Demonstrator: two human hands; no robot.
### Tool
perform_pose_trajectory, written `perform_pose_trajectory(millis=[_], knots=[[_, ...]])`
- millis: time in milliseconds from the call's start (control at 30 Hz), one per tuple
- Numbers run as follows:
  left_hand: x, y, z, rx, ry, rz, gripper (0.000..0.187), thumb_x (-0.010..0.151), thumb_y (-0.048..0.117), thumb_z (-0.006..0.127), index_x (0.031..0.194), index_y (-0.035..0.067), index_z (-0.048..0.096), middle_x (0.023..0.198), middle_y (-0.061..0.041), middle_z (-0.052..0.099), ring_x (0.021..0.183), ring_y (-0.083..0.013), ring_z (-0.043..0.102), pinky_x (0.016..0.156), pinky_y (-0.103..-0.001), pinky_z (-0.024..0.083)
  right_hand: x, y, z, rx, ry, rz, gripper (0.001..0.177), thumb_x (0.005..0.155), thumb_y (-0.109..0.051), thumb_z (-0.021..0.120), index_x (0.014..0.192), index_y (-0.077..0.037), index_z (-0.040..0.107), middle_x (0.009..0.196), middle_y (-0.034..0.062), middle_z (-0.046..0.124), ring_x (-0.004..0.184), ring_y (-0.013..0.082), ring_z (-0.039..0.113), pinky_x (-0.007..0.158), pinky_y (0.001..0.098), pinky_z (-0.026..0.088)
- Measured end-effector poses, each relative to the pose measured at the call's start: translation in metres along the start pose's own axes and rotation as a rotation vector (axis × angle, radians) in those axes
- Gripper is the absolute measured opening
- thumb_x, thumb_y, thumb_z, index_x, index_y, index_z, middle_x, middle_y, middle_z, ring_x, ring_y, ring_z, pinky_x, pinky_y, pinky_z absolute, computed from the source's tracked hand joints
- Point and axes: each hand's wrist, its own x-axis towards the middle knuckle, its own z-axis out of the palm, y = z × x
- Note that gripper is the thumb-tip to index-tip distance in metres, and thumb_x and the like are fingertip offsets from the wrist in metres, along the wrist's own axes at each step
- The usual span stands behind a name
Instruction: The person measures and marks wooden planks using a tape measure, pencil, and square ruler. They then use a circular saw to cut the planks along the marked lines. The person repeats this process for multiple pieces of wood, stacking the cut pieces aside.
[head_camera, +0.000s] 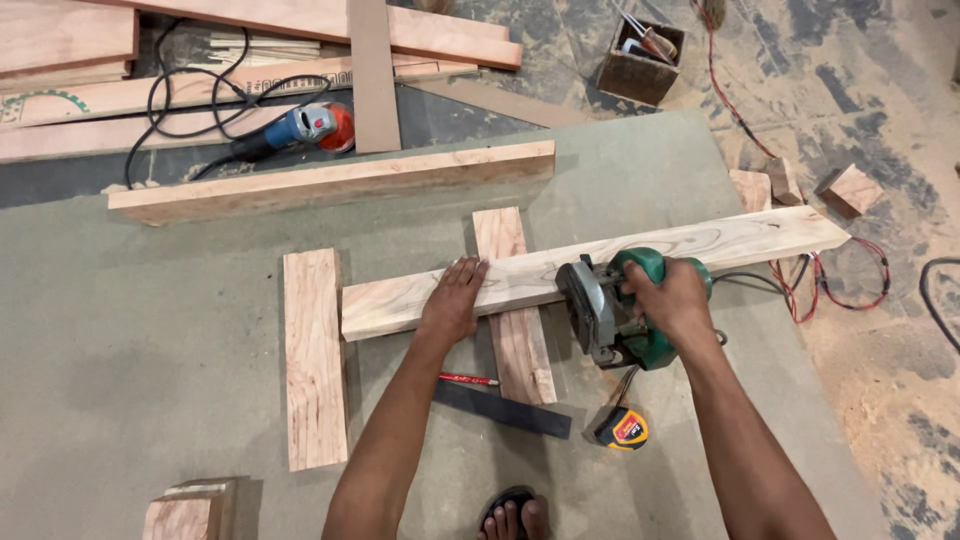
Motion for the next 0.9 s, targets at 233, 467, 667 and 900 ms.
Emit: perform_pose_trajectory(millis=[233, 467, 667, 900], knots=[[0.0, 0.0, 0.001, 0.005, -0.011, -0.003, 0.104, 0.07, 0.005, 0.082, 0.157, 0.009, 0.025, 0.164, -0.014, 0.028, 0.153, -0.0299, 0.024, 0.127, -0.04, 0.019, -0.001, -0.001, 0.001, 0.022, 0.017, -0.024, 0.034, 0.095, -0.031, 0.067, 0.084, 0.0, 0.073, 0.064, 0.0071, 0.072, 0.049, 0.0179, 0.065, 0.051, 0.0363, 0.054], [-0.001, 0.0, -0.001, 0.011, -0.027, -0.005, 0.104, 0.071, 0.006, 0.082, 0.157, 0.008, 0.024, 0.164, -0.013, 0.027, 0.153, -0.0294, 0.023, 0.128, -0.039, 0.018, -0.004, -0.009, 0.0, 0.016, 0.001, 0.008, 0.035, 0.097, -0.031, 0.066, 0.084, 0.001, 0.073, 0.061, 0.0092, 0.069, 0.048, 0.0187, 0.063, 0.051, 0.0365, 0.052], [0.002, -0.001, 0.004, 0.023, -0.054, -0.026, 0.106, 0.071, 0.005, 0.082, 0.158, 0.011, 0.022, 0.165, -0.012, 0.025, 0.154, -0.0277, 0.021, 0.128, -0.038, 0.017, -0.008, -0.015, -0.002, -0.041, 0.006, 0.034, 0.037, 0.097, -0.032, 0.066, 0.08, 0.0, 0.072, 0.057, 0.0104, 0.067, 0.047, 0.0193, 0.063, 0.052, 0.0363, 0.053], [0.002, -0.001, 0.004, 0.031, -0.035, -0.007, 0.107, 0.071, 0.006, 0.083, 0.158, 0.01, 0.022, 0.165, -0.013, 0.026, 0.154, -0.0287, 0.022, 0.128, -0.039, 0.018, -0.003, -0.008, -0.001, -0.102, 0.015, 0.003, 0.042, 0.097, -0.035, 0.067, 0.078, 0.002, 0.072, 0.058, 0.0112, 0.068, 0.049, 0.0198, 0.066, 0.055, 0.0371, 0.054]])
